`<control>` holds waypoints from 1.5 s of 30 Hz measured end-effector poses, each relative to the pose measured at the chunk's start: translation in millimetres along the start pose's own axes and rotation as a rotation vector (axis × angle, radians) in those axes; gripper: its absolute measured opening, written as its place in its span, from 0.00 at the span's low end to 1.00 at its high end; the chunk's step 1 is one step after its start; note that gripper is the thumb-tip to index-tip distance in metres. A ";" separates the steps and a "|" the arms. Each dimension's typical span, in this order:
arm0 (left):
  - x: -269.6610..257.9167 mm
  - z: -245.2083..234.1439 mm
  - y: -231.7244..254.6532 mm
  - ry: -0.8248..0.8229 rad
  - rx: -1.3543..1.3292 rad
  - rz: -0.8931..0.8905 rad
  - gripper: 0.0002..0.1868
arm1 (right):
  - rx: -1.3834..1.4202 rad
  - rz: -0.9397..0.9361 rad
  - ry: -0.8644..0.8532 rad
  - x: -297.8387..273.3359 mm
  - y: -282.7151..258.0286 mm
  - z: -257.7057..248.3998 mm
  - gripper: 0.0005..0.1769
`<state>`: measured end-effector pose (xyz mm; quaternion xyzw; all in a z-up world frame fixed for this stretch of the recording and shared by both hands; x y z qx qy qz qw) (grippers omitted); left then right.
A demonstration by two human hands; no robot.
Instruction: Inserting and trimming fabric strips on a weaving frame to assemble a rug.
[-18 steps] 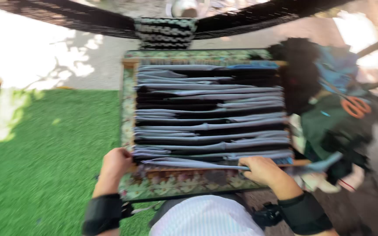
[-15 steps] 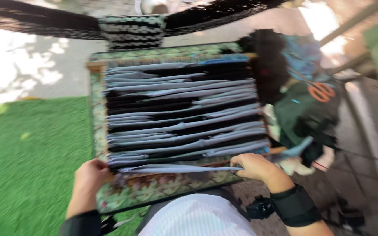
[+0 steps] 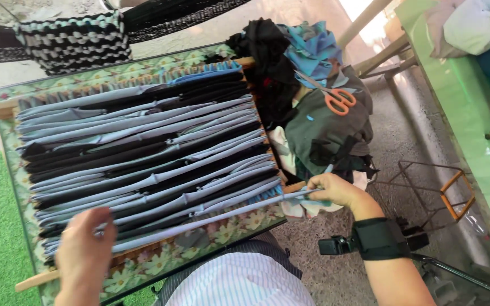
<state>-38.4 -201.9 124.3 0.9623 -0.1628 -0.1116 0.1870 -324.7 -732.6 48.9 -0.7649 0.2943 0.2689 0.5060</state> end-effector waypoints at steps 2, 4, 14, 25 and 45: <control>9.0 19.3 73.3 -0.066 -0.082 0.147 0.15 | 0.000 -0.009 -0.026 4.5 -10.0 -1.8 0.10; 10.8 47.8 137.2 -0.135 -0.166 0.286 0.16 | -0.002 -0.018 -0.056 13.0 -9.8 -1.3 0.11; 15.8 188.6 324.2 -0.457 -0.193 0.793 0.12 | -0.251 -0.160 -0.050 58.2 -8.8 5.9 0.14; 25.2 232.1 329.8 -0.555 -0.128 0.661 0.04 | 0.059 -0.141 -0.510 -22.7 -27.2 -51.5 0.11; 33.9 229.7 333.9 -0.671 -0.072 0.571 0.09 | -0.479 -0.303 0.930 69.3 -51.7 -186.3 0.16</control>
Point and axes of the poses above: each hand's wrist, its own x-axis towards the middle knuckle, its own z-axis out of the palm, y = z × x, the point moved 3 cm from there along x, towards the middle knuckle, and after that the axes turned 7 degrees about z, right-handed, at the moved point
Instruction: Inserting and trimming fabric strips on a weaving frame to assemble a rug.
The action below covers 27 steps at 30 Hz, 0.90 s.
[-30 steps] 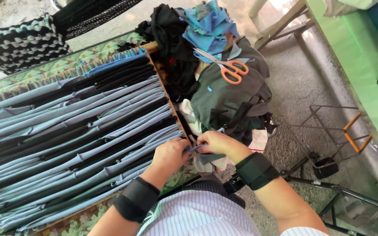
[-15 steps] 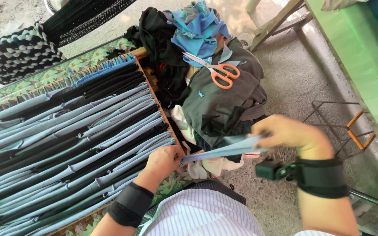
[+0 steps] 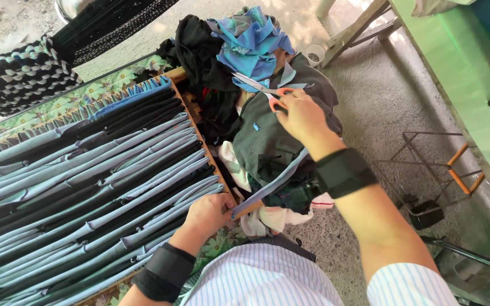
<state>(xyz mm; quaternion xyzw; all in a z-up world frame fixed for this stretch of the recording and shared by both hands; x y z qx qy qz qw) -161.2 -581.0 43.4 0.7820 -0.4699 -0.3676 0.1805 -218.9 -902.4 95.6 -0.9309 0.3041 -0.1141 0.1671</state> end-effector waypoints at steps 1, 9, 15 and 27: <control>-0.3 -1.4 1.1 0.002 0.001 0.000 0.09 | 0.001 -0.001 0.001 2.1 -4.7 2.9 0.16; -8.1 -8.7 8.2 0.018 -0.069 0.044 0.10 | -0.030 0.157 0.131 8.1 -1.5 -3.9 0.17; -6.0 -13.9 11.9 0.012 -0.042 0.043 0.14 | -0.081 0.233 0.000 7.1 13.7 7.9 0.17; -2.4 -3.8 10.6 -0.023 -0.210 0.100 0.13 | 0.485 0.127 -0.087 -47.3 25.2 -72.6 0.14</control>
Point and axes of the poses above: each hand's wrist, its own x-axis towards the middle knuckle, its own z-axis out of the palm, y = z × x, the point moved 3 cm from there along x, towards the middle knuckle, and after that the axes turned 7 degrees about z, right-handed, at the moved point
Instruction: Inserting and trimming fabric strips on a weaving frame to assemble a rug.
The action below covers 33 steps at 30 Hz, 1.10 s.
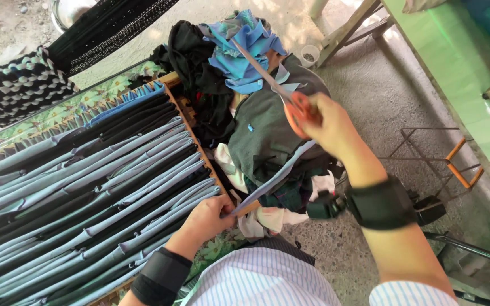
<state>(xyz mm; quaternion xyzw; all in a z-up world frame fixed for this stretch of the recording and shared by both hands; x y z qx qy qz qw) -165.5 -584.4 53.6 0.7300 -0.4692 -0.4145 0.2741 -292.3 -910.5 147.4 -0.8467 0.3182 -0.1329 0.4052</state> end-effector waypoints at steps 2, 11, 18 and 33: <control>-1.7 -14.2 19.7 -0.051 -0.122 -0.121 0.12 | 0.125 0.214 -0.135 -42.6 -6.4 -2.9 0.13; 3.0 -4.3 -6.8 -0.002 -0.179 -0.089 0.14 | 0.550 0.784 -0.996 -243.4 93.0 50.5 0.12; 8.2 5.1 -17.8 -0.008 -0.136 0.005 0.11 | 0.408 0.628 -1.116 -244.5 113.6 86.7 0.16; 12.0 23.1 -35.0 -0.061 -0.251 -0.082 0.09 | 0.504 0.591 -0.880 -211.3 110.0 120.0 0.14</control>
Point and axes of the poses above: each hand's wrist, its own x-axis towards the middle knuckle, its own z-axis out of the palm, y = z × x, the point moved 3 cm from there along x, towards the middle knuckle, and after that the axes turned 7 degrees about z, right-handed, at the moved point
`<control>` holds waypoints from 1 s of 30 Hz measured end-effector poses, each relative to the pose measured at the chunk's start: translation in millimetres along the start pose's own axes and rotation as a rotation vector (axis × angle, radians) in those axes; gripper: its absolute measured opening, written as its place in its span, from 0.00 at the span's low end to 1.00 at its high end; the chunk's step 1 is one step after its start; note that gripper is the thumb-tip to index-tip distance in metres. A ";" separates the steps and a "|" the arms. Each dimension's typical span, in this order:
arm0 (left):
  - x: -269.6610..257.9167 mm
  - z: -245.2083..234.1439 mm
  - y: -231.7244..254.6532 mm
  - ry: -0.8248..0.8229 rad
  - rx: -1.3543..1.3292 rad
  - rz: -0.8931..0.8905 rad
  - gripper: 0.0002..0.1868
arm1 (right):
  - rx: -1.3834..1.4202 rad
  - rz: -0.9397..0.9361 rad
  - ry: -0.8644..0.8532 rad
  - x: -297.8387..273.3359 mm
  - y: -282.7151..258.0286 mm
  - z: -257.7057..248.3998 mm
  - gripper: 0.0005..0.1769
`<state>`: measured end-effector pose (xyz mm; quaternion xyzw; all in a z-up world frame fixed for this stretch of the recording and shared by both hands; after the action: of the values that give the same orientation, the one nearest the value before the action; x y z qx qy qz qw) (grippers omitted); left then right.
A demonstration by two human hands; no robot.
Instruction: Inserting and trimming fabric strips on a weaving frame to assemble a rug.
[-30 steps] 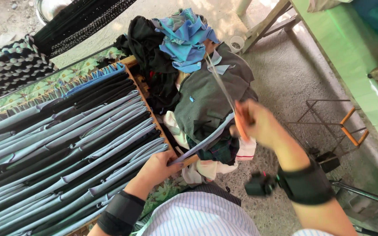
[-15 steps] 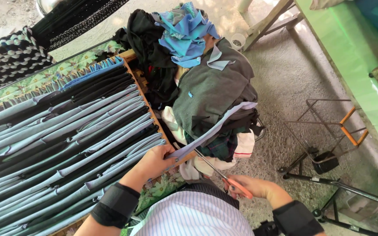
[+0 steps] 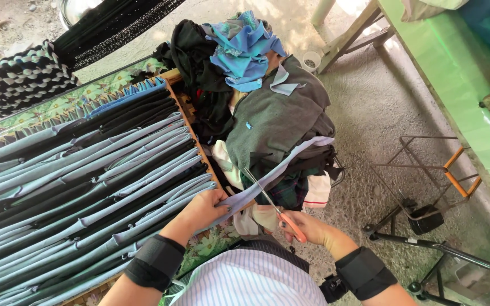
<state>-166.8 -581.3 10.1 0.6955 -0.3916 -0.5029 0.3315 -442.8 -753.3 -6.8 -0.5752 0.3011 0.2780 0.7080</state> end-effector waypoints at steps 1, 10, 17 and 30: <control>-1.2 -1.7 5.3 0.000 0.001 0.000 0.09 | 0.001 0.000 0.000 -2.5 -5.1 1.4 0.14; -2.5 -3.9 9.9 0.012 0.048 -0.016 0.10 | 0.045 -0.001 0.040 -7.9 -5.8 5.3 0.12; -1.9 -4.6 5.4 0.030 0.005 -0.057 0.11 | 0.134 0.028 0.041 -7.7 8.7 0.4 0.10; -10.4 -4.3 7.1 0.041 0.045 0.068 0.11 | -0.381 -0.240 -0.008 -34.5 -127.9 25.3 0.31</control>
<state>-166.1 -575.2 21.9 0.6993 -0.4193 -0.4679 0.3409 -368.3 -753.5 105.7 -0.7291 0.1698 0.2457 0.6158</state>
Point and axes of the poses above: each hand's wrist, its own x-axis towards the middle knuckle, its own z-axis out of the palm, y = z × x, the point moved 3 cm from there along x, towards the middle knuckle, and after that the axes turned 7 degrees about z, right-handed, at the moved point
